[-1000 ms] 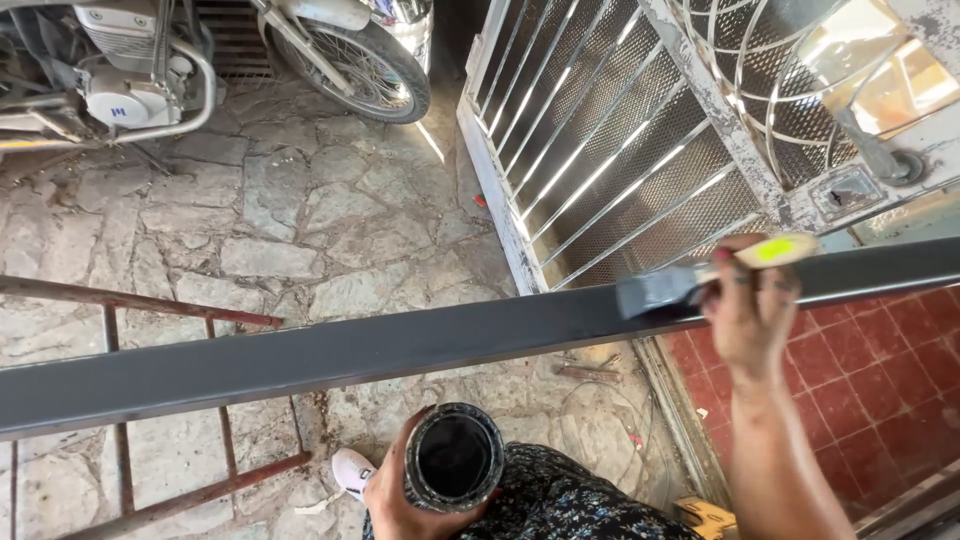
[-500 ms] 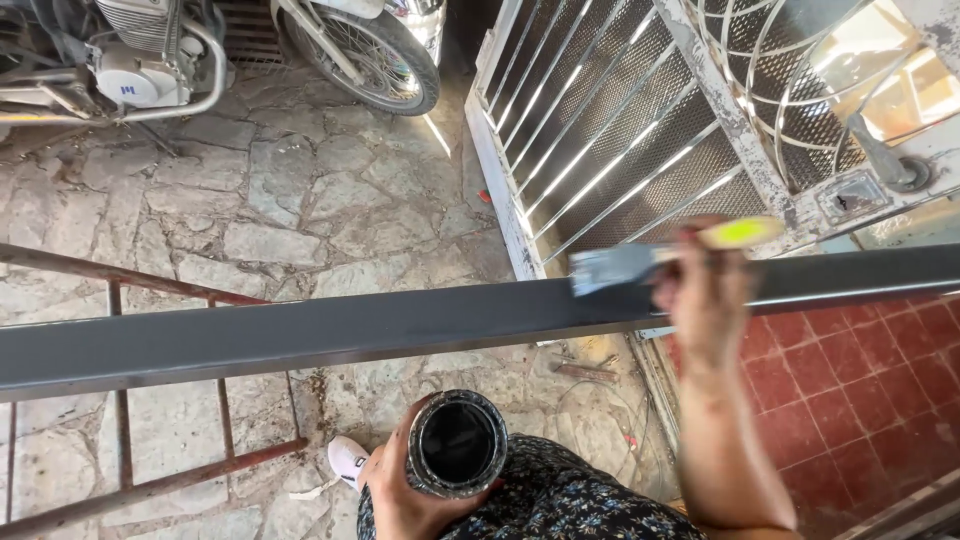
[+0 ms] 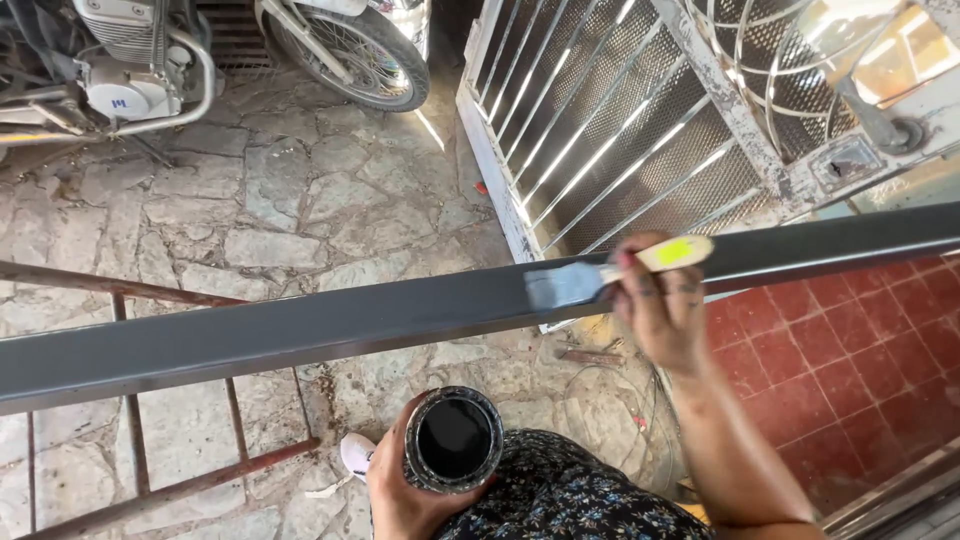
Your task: Painting a long metal beam with black paint using a handheld brush.
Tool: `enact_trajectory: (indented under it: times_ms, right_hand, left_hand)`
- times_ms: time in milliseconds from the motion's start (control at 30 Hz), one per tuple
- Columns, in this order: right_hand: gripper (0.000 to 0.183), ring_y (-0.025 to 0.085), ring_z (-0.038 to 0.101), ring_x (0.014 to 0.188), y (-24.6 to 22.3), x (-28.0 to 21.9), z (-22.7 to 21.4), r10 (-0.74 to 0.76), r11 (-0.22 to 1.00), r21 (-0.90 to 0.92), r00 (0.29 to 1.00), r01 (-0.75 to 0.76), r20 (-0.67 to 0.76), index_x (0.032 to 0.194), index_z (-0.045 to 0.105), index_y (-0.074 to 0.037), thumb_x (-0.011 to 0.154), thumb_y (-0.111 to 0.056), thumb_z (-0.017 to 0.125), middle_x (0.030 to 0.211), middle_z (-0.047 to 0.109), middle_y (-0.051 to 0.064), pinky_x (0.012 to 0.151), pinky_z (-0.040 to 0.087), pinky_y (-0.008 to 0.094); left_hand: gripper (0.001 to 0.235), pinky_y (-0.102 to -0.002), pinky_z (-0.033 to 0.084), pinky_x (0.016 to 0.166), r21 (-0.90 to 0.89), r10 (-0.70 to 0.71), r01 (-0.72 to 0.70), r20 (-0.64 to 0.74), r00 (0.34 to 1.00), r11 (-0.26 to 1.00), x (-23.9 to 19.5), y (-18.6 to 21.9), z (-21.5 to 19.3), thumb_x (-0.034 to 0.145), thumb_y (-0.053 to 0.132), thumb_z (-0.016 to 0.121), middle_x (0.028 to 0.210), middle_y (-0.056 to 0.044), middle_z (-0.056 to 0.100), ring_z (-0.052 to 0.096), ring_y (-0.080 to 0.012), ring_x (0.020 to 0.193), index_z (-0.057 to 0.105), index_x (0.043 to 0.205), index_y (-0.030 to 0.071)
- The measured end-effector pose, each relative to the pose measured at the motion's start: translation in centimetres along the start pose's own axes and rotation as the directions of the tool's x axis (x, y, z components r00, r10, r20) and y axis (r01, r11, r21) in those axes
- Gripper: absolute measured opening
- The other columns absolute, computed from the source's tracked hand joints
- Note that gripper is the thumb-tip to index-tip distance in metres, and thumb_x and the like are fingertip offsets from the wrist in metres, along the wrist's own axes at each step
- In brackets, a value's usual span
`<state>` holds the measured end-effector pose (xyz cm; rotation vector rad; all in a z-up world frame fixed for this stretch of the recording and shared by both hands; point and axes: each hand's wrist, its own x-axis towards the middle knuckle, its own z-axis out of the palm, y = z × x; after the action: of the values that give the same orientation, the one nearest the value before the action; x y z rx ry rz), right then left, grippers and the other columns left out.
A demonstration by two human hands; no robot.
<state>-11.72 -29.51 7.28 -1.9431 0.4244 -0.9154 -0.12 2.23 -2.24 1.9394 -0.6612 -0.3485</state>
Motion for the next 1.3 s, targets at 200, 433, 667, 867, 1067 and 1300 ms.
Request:
enact_trajectory:
  times_ms: [200,433,667,867,1067,1300]
  right_hand:
    - [0.014,0.006,0.055,0.052,0.4,-1.8,-8.8,-0.044,0.977,-0.209,0.944,-0.026,-0.326,0.108,0.057,-0.003,0.117,-0.006,0.046,0.077,0.059,0.004,0.04,0.045,0.017]
    - [0.015,0.003,0.051,0.044,0.3,-1.6,-2.2,-0.028,0.998,0.062,1.0,0.028,-0.002,0.11,0.059,-0.008,0.11,-0.021,0.051,0.08,0.065,0.004,0.03,0.04,0.015]
    - [0.007,0.006,0.055,0.056,-0.9,-1.8,-4.9,0.138,0.99,0.013,0.914,-0.144,-0.382,0.11,0.056,-0.01,0.109,-0.017,0.056,0.087,0.059,0.001,0.042,0.045,0.016]
    - [0.015,0.009,0.062,0.057,2.1,-2.0,-3.4,0.08,0.99,0.128,0.986,-0.061,-0.144,0.116,0.056,-0.011,0.107,-0.023,0.057,0.089,0.063,0.003,0.037,0.045,0.015]
    - [0.014,0.016,0.061,0.062,0.7,-2.9,-11.5,0.111,0.943,-0.202,0.82,-0.266,-0.561,0.116,0.059,-0.008,0.116,-0.022,0.059,0.088,0.06,0.008,0.044,0.043,0.022]
    - [0.021,0.017,0.068,0.057,-4.3,-0.2,8.6,-0.115,0.978,0.187,0.986,0.092,0.117,0.109,0.057,-0.005,0.108,-0.025,0.049,0.086,0.062,0.01,0.043,0.057,0.025]
  left_hand:
    - [0.116,-0.047,0.052,0.106,0.015,-0.016,0.016,0.011,1.0,1.0,0.0,0.4,-0.6,0.039,0.05,0.105,0.129,-0.009,0.074,0.068,-0.0247,0.123,0.058,0.141,0.019]
    - [0.125,-0.044,0.052,0.11,0.02,0.048,-0.048,0.024,0.999,0.999,-0.5,-0.9,-0.3,0.039,0.052,0.106,0.136,-0.014,0.069,0.065,-0.027,0.128,0.053,0.146,0.013]
    - [0.122,-0.04,0.052,0.111,-0.049,0.05,-0.049,0.023,0.998,0.998,-0.5,-0.3,-0.6,0.039,0.047,0.106,0.135,-0.014,0.07,0.067,-0.0255,0.126,0.054,0.144,0.009]
    - [0.13,-0.044,0.05,0.113,-0.015,0.068,-0.068,0.035,0.997,0.998,-1.4,-1.3,-0.3,0.039,0.046,0.108,0.139,-0.017,0.067,0.066,-0.0286,0.128,0.049,0.147,0.006]
    - [0.129,-0.042,0.057,0.108,-0.025,0.021,-0.021,0.032,0.999,0.999,-1.9,-2.2,-0.5,0.041,0.05,0.106,0.138,-0.015,0.068,0.07,-0.026,0.123,0.047,0.148,0.01]
    - [0.125,-0.038,0.054,0.109,-0.039,-0.02,0.022,0.051,0.999,0.999,-1.2,-0.7,-2.1,0.04,0.051,0.106,0.136,-0.01,0.071,0.07,-0.0226,0.122,0.052,0.146,0.014]
